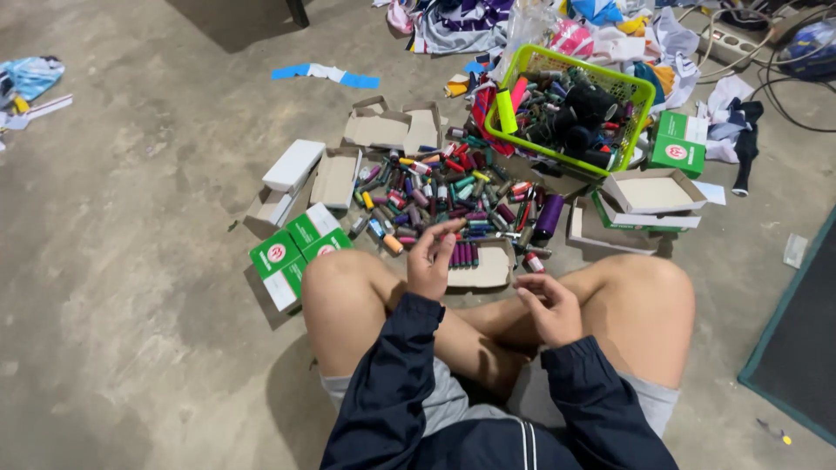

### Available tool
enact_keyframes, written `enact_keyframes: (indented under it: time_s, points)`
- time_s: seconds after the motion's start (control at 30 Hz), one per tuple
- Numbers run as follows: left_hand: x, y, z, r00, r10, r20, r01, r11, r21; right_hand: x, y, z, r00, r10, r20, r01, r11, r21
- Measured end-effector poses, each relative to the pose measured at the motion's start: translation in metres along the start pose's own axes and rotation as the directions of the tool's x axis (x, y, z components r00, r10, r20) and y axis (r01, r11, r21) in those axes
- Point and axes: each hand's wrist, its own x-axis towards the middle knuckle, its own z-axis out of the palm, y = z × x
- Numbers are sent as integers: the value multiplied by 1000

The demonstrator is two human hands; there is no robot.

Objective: The person sits on the floor and sorts through a large pile of colorful thread spools. They pick up individual spools, examine them, and place them into a small cardboard box. The surrounding area contains scattered boxes and a green basket filled with more thread.

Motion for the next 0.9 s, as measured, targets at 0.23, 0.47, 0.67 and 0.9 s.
enact_keyframes:
  time_s: [0.23,0.47,0.67,0.9]
  points:
    - [35,-8,-12,985,-124,122,114,990,88,55,-14,-5,1000,17,8,-17,999,39]
    - [83,7,-13,961,-134,240,77,970,231,129,-20,-3,998,-67,12,68,974,-215]
    - [111,-91,-13,949,-225,220,169,954,247,172,80,-4,992,85,-92,-114,917,-383]
    - [102,-163,-9,920,-231,316,9,819,573,169,93,-2,932,363,-22,-296,722,-625]
